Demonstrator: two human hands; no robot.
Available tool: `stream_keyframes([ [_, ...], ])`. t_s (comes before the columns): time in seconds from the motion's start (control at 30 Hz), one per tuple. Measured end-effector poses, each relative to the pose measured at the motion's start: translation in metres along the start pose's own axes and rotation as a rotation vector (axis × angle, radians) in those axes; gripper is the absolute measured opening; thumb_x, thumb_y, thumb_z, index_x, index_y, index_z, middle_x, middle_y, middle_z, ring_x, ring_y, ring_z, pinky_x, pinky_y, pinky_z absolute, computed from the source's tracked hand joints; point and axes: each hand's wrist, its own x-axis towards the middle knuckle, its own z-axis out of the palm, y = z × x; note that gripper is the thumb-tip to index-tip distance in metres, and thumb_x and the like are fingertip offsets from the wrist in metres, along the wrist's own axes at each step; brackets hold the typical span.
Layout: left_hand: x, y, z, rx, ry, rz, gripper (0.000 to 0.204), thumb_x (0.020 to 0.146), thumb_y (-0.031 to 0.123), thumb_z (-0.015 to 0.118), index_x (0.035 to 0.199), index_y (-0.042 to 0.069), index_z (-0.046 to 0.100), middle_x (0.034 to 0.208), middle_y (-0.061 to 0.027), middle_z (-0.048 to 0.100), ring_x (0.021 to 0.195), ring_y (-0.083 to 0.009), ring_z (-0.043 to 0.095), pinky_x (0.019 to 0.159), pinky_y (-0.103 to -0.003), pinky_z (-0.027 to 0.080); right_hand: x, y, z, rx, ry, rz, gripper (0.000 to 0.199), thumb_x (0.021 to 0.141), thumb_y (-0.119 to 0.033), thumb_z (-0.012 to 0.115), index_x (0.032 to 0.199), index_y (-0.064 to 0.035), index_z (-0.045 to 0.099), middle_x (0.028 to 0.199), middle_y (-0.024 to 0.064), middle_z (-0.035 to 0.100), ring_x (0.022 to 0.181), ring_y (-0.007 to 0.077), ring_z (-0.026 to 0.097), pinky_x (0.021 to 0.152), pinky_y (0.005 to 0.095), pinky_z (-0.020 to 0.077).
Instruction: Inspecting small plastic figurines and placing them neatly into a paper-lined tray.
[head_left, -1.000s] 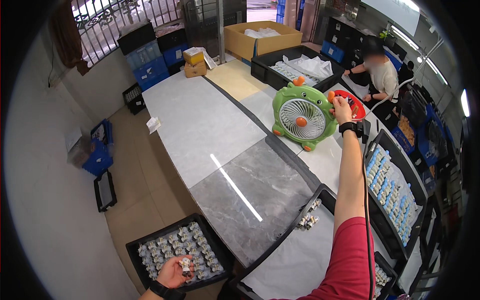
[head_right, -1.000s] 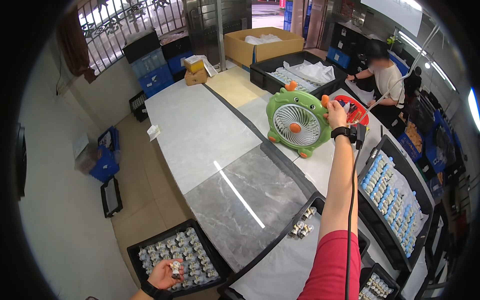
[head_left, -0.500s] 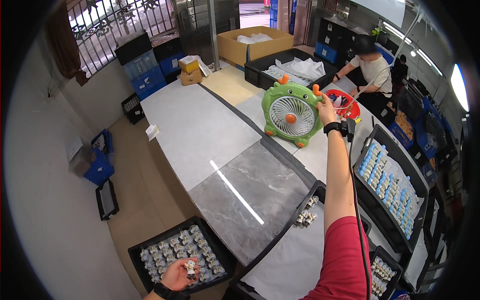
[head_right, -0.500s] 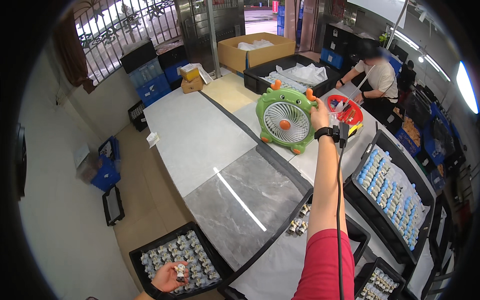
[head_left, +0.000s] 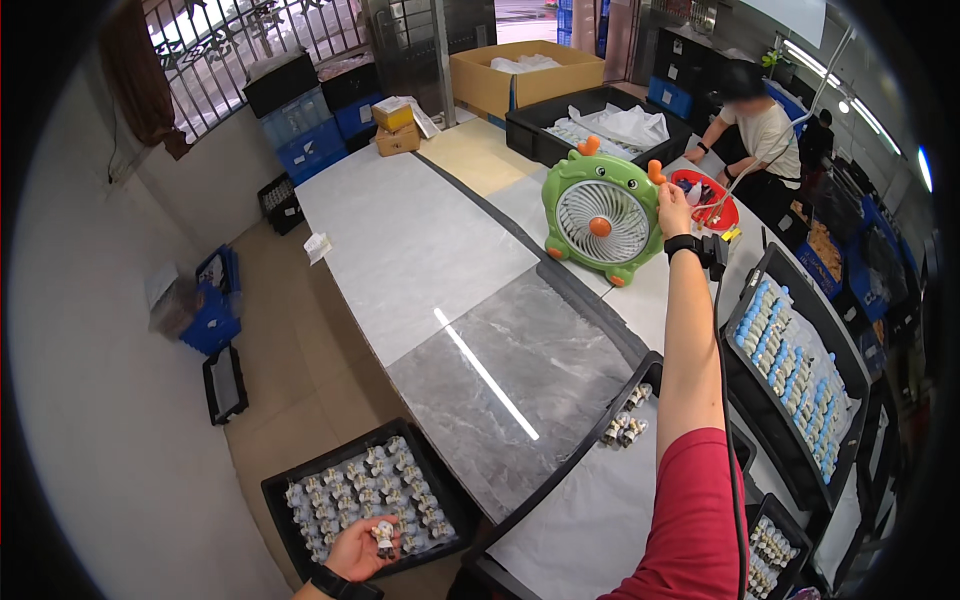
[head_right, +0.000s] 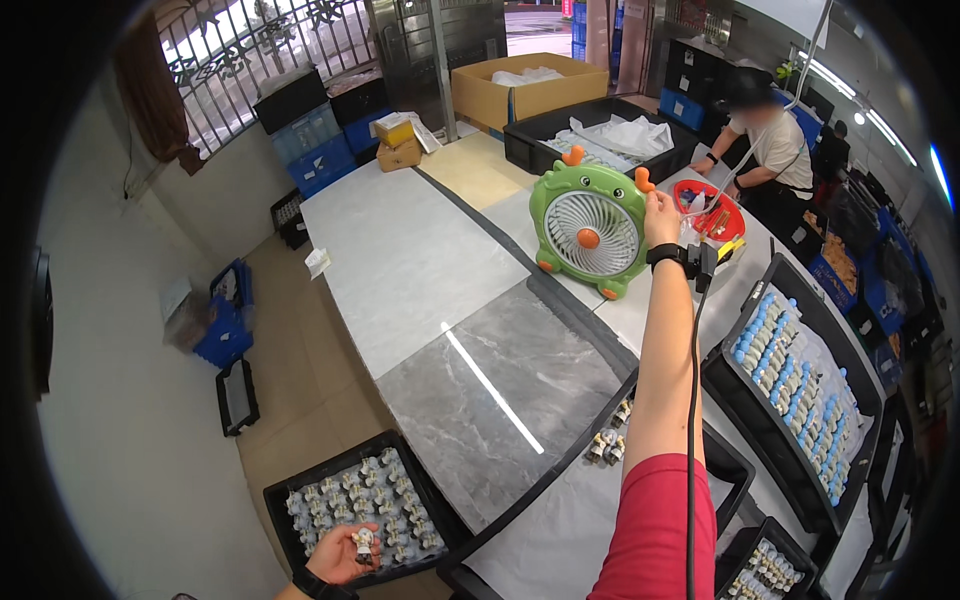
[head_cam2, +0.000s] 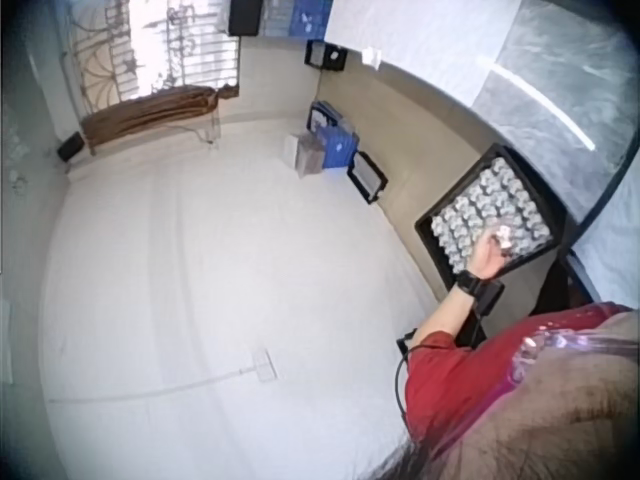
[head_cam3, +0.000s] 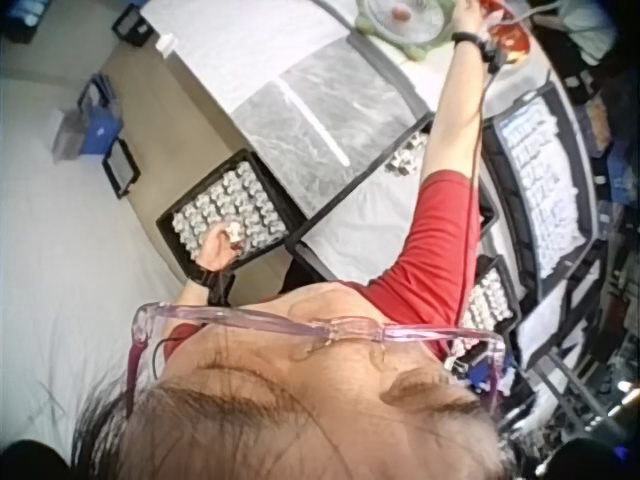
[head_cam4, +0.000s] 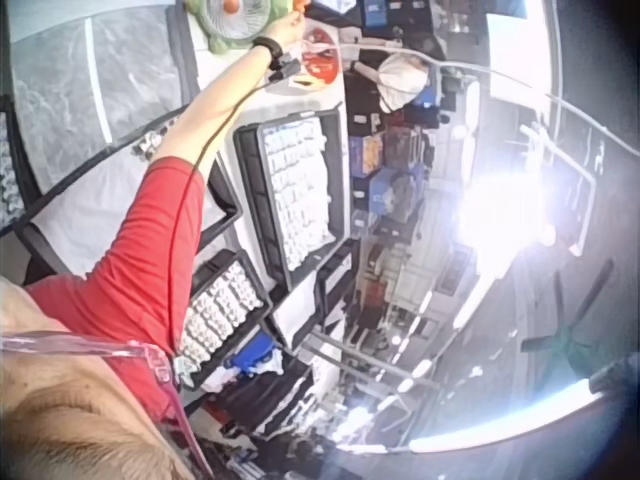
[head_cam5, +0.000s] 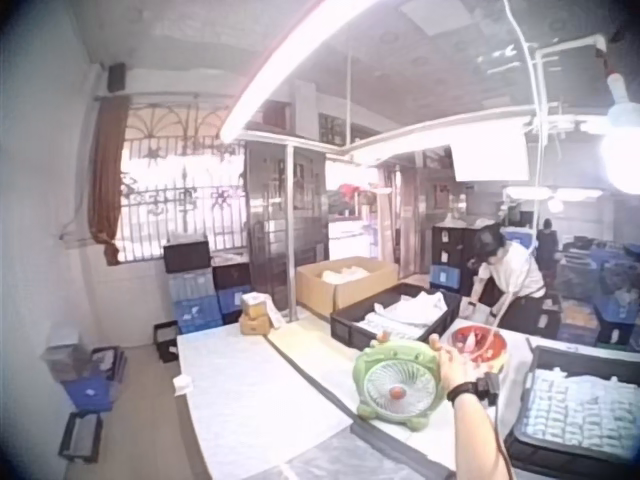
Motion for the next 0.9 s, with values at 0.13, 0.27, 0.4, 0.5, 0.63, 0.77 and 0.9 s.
stream_keyframes([
  [0.13, -0.004, -0.004, 0.004, -0.027, 0.026, 0.048, 0.03, 0.089, 0.019, 0.043, 0.11, -0.001, 0.05, 0.088, -0.012, 0.053, 0.078, -0.0211, 0.051, 0.07, -0.036, 0.046, -0.004, -0.002, 0.011, 0.103, -0.098, 0.072, 0.036, 0.089, -0.034, 0.054, 0.107, -0.0048, 0.061, 0.085, 0.01, 0.066, 0.076, 0.0175, 0.061, 0.071, 0.0316, 0.0472],
  [0.27, -0.003, -0.004, 0.005, 0.001, 0.018, 0.036, 0.029, 0.09, 0.019, 0.042, 0.11, 0.0, 0.05, 0.087, -0.011, 0.053, 0.077, -0.0202, 0.051, 0.07, -0.036, 0.046, 0.012, 0.001, -0.005, 0.075, -0.121, 0.146, 0.022, 0.093, -0.03, 0.052, 0.1, -0.0112, 0.059, 0.061, -0.0042, 0.044, 0.042, 0.0067, 0.038, 0.036, 0.0238, 0.0273],
  [0.4, -0.001, -0.005, 0.004, 0.001, 0.031, 0.031, 0.028, 0.09, 0.019, 0.042, 0.109, 0.0, 0.051, 0.086, -0.0095, 0.052, 0.078, -0.0194, 0.051, 0.07, -0.035, 0.045, 0.009, 0.006, -0.01, 0.104, -0.149, 0.154, 0.032, 0.087, -0.032, 0.058, 0.097, -0.0025, 0.064, 0.08, 0.0062, 0.065, 0.072, 0.0151, 0.059, 0.068, 0.0297, 0.0461],
  [0.5, 0.002, -0.007, 0.001, 0.005, 0.034, 0.027, 0.028, 0.091, 0.02, 0.042, 0.109, 0.001, 0.052, 0.086, -0.0092, 0.053, 0.079, -0.0187, 0.051, 0.071, -0.035, 0.044, 0.013, 0.007, -0.002, 0.046, -0.069, 0.178, 0.033, 0.086, -0.034, 0.059, 0.097, -0.0037, 0.066, 0.083, 0.0092, 0.067, 0.075, 0.0182, 0.062, 0.072, 0.0325, 0.0473],
  [0.63, 0.001, -0.008, 0.003, 0.006, 0.055, 0.035, 0.028, 0.091, 0.021, 0.042, 0.109, 0.002, 0.052, 0.087, -0.0093, 0.053, 0.079, -0.0185, 0.051, 0.07, -0.034, 0.044, 0.005, 0.0, 0.012, -0.081, 0.091, 0.273, 0.031, 0.084, -0.033, 0.061, 0.094, -0.0051, 0.069, 0.086, 0.0134, 0.068, 0.081, 0.0227, 0.065, 0.076, 0.0349, 0.048],
  [0.77, 0.006, -0.007, 0.005, 0.001, 0.004, 0.013, 0.029, 0.091, 0.021, 0.042, 0.109, 0.002, 0.052, 0.086, -0.0096, 0.055, 0.079, -0.0195, 0.053, 0.07, -0.035, 0.045, 0.017, 0.008, 0.002, -0.023, 0.124, 0.243, 0.032, 0.082, -0.035, 0.062, 0.093, -0.0053, 0.069, 0.085, 0.0141, 0.068, 0.082, 0.0241, 0.065, 0.076, 0.035, 0.0483],
  [0.9, 0.003, -0.012, -0.001, 0.013, 0.002, 0.032, 0.03, 0.091, 0.021, 0.041, 0.11, 0.001, 0.052, 0.085, -0.0097, 0.055, 0.078, -0.0207, 0.054, 0.069, -0.036, 0.046, -0.001, -0.003, 0.014, -0.023, 0.203, 0.229, 0.031, 0.082, -0.034, 0.062, 0.093, -0.006, 0.069, 0.088, 0.0145, 0.068, 0.085, 0.0269, 0.065, 0.078, 0.0369, 0.0483],
])
